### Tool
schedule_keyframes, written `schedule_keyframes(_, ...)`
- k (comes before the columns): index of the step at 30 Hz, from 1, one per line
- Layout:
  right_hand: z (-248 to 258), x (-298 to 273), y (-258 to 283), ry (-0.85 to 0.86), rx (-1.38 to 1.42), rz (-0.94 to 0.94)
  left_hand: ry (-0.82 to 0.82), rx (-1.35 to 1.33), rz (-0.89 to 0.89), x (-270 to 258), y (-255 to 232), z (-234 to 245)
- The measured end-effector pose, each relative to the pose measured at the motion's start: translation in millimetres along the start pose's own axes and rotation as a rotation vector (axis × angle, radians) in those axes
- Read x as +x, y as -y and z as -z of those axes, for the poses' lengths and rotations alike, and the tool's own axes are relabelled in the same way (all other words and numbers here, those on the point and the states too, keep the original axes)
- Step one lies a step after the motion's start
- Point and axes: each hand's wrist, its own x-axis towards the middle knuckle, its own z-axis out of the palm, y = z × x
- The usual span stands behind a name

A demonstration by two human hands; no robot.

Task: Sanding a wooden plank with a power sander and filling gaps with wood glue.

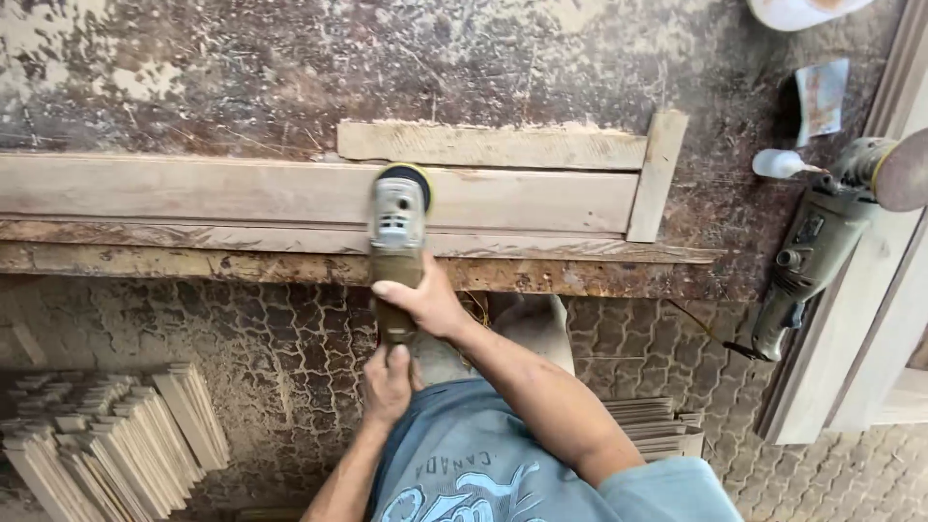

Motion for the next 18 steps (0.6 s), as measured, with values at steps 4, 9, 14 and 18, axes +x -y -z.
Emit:
schedule_keyframes(4, 32, 0, -9, -0.020, -0.004, 0.036, 0.027, 0.044, 0.028, -1, -18, -9)
schedule_keyframes(9, 93, -38, 17, -0.191, 0.132, 0.022, 0.155, 0.150, -0.145, -2, -30, -66)
schedule_keyframes(14, 120, -51, 22, -0.268, 0.154, 0.028, 0.278, 0.136, -0.138, -3, -69, -60)
schedule_keyframes(18, 80, -25, 4, -0.119, 0.114, 0.059, 0.077, 0.051, -0.188, -3, -26, -42)
